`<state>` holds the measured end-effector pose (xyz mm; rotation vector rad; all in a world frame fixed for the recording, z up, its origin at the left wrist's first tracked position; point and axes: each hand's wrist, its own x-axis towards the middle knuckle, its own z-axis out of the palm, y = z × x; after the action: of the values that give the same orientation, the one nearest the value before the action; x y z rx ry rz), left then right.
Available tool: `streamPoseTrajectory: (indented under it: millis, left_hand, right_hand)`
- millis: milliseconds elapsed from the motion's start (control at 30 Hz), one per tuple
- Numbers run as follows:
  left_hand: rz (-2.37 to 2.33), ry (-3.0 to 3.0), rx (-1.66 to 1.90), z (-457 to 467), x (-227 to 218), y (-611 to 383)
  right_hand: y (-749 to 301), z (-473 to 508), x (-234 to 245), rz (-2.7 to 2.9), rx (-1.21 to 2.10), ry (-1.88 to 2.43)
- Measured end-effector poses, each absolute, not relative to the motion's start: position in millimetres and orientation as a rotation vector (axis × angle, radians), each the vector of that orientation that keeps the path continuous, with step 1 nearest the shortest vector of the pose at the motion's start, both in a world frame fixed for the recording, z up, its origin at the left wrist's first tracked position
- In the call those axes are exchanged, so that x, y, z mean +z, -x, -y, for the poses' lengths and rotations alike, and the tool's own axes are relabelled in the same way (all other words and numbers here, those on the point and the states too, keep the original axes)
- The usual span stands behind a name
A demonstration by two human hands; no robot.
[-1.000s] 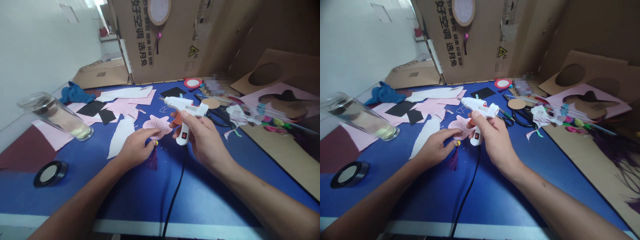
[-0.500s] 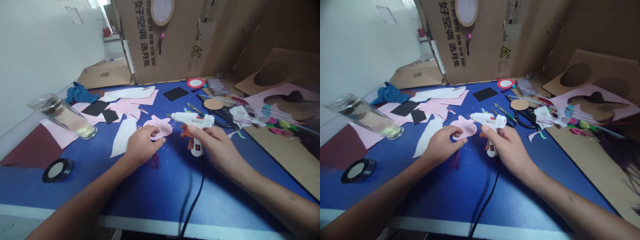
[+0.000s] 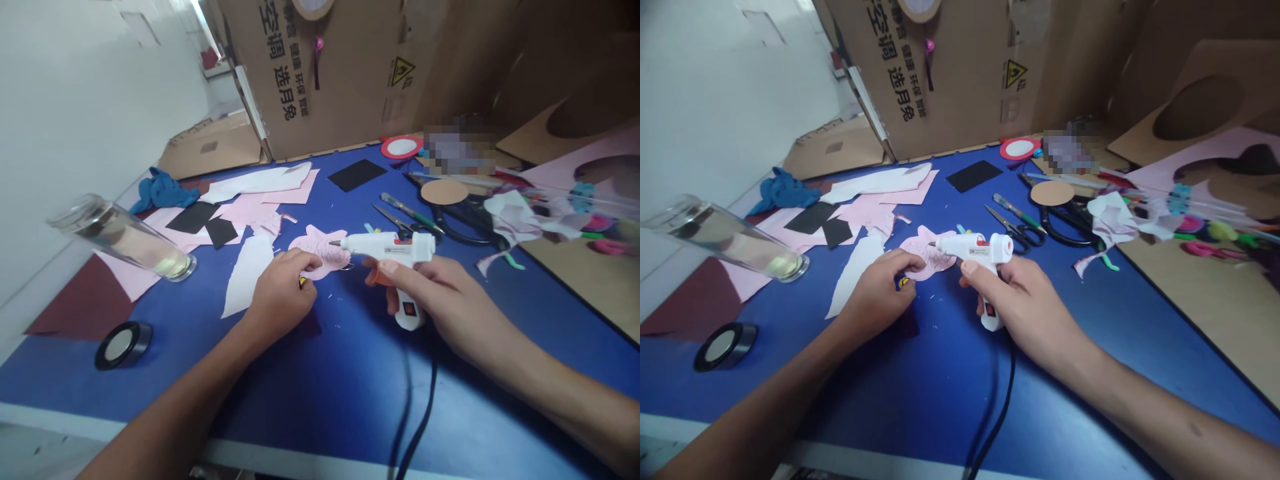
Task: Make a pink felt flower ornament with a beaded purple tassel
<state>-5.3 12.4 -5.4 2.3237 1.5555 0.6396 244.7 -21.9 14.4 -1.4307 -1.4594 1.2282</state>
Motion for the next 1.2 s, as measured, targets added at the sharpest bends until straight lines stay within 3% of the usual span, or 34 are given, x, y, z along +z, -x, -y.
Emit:
streamPoseTrajectory:
  millis: [1200]
  left_hand:
    - [-1.486,-2.319,0.691,-19.9,-5.6,8.6]
  right_hand:
    - [-244.4,25.9,12.8,1.719,1.151,1.507]
